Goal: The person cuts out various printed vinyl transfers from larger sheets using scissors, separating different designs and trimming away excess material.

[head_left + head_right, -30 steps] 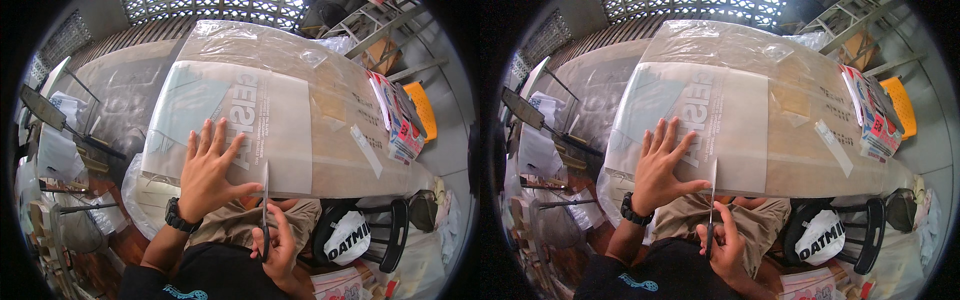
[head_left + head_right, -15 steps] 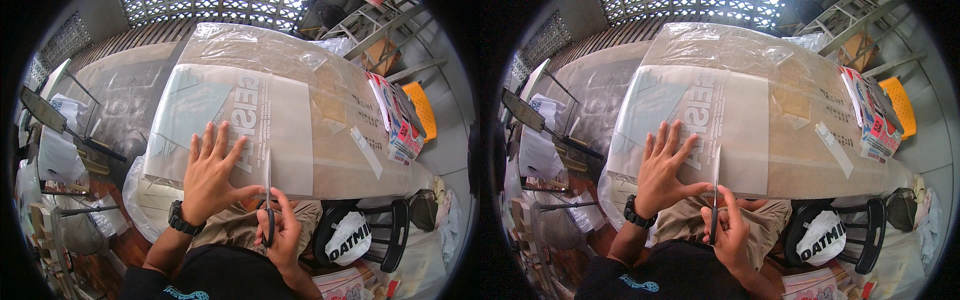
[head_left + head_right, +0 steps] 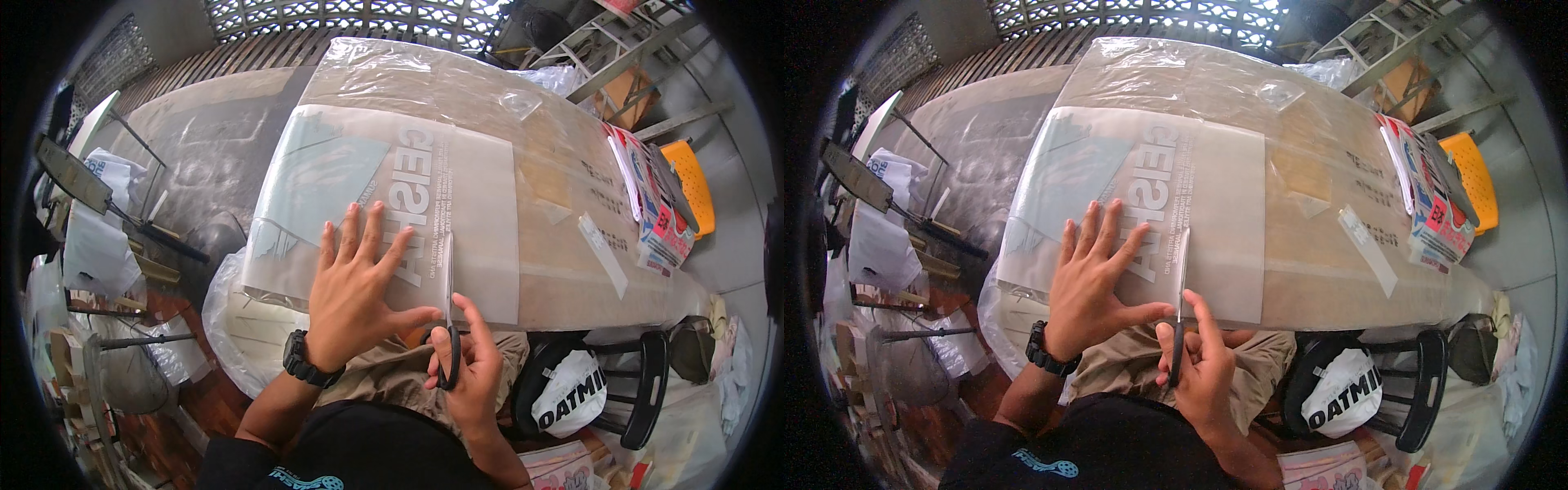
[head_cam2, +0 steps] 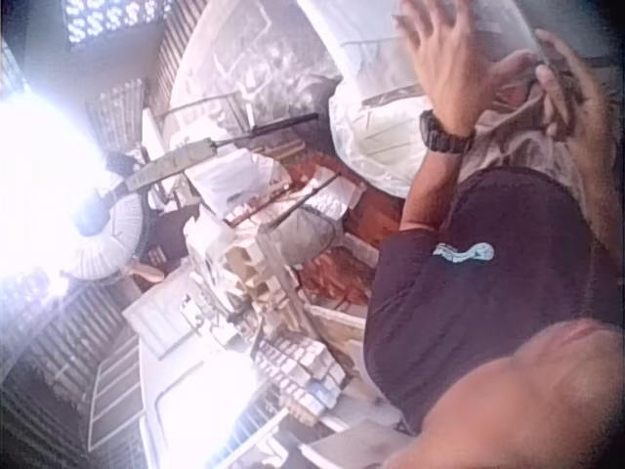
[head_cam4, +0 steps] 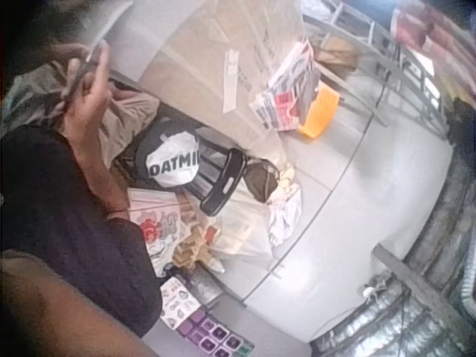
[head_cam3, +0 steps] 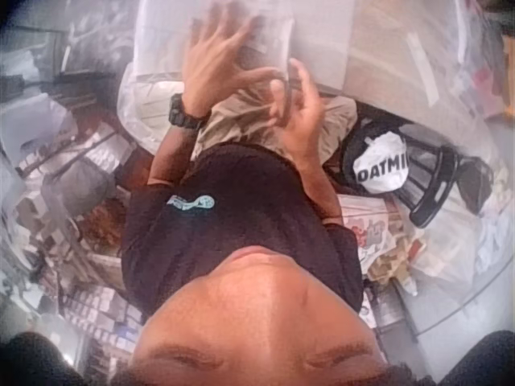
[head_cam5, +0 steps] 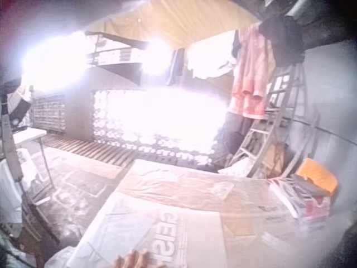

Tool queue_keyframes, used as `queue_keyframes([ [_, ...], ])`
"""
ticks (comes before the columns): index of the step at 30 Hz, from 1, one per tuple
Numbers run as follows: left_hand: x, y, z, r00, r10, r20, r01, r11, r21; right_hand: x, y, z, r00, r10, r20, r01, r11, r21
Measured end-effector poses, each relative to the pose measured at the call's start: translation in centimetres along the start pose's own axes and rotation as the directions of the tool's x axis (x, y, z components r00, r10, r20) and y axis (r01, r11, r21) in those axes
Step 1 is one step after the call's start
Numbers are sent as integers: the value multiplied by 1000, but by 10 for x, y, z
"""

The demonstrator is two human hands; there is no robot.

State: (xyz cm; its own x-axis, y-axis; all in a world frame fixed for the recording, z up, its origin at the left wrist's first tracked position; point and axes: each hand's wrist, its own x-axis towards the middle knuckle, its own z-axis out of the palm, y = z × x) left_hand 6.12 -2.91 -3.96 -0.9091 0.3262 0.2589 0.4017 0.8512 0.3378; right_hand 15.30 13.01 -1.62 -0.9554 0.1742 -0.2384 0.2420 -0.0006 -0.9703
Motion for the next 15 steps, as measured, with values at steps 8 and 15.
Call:
queue_keyframes([
  [8, 0, 0, -1, 1000, -8, 12, 8, 1000, -14, 6, 0, 1, 1000, -13, 0, 13, 1000, 23],
  [15, 1, 0, -3, 1000, -5, 30, 5, 1000, -9, 12, -7, 1, 1000, -2, 2, 2, 1000, 0],
])
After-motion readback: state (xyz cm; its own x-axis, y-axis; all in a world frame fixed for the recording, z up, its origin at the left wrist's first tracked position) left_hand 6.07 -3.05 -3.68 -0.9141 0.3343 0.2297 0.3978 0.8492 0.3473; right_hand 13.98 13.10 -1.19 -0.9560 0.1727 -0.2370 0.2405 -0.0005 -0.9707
